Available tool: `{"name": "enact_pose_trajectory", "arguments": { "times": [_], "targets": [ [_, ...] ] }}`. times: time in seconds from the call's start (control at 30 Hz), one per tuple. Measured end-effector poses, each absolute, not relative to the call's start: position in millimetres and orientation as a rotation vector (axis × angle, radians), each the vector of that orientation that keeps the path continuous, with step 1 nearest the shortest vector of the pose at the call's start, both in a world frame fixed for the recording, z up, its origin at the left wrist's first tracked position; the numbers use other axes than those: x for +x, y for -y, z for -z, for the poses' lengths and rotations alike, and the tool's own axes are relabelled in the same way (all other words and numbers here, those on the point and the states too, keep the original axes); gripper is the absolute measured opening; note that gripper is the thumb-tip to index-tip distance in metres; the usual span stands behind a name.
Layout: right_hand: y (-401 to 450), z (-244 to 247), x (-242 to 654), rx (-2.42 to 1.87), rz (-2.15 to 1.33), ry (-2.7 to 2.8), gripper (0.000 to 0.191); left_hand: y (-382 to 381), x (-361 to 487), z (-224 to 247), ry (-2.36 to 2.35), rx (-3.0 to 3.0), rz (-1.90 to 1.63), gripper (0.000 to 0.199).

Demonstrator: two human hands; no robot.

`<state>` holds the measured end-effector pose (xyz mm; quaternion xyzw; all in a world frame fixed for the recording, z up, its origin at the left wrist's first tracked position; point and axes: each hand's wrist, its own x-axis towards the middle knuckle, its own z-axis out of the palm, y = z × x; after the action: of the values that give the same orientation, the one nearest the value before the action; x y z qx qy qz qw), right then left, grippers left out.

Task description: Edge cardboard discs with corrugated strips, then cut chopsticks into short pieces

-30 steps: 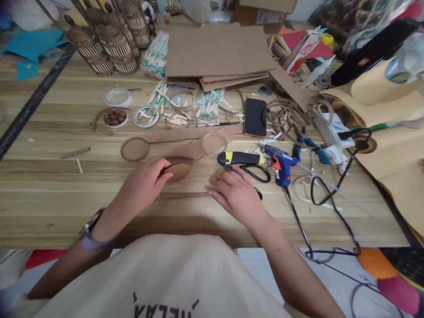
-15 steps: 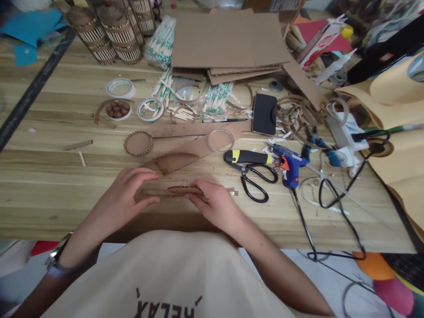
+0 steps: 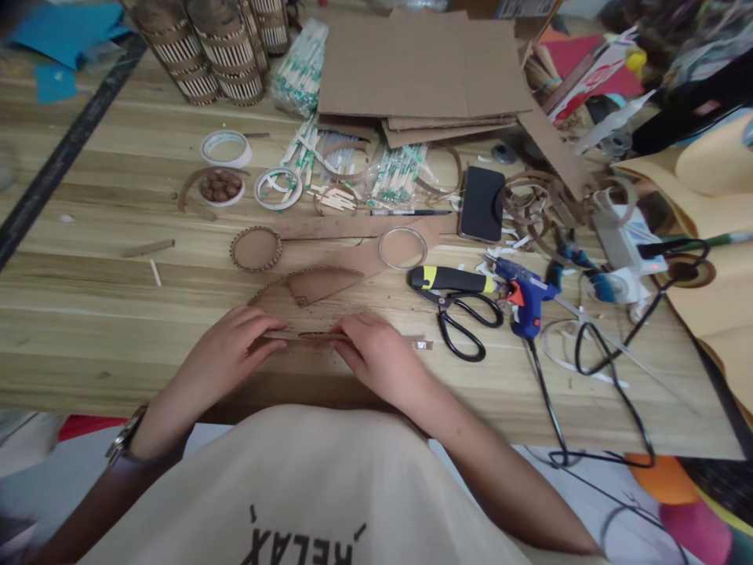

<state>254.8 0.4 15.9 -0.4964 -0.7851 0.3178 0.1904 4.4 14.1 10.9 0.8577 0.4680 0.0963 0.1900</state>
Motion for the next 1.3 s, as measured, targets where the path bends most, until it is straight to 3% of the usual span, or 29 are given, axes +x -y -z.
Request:
{"name": "enact_pose_trajectory", "arguments": {
  "times": [1.3],
  "targets": [
    [-9.6,-15.8,253.3,-1.362,-0.723,2.442,0.008,-12.6,6.6,-15.2,-1.377,2.237,-0.367,0.013]
  ]
}}
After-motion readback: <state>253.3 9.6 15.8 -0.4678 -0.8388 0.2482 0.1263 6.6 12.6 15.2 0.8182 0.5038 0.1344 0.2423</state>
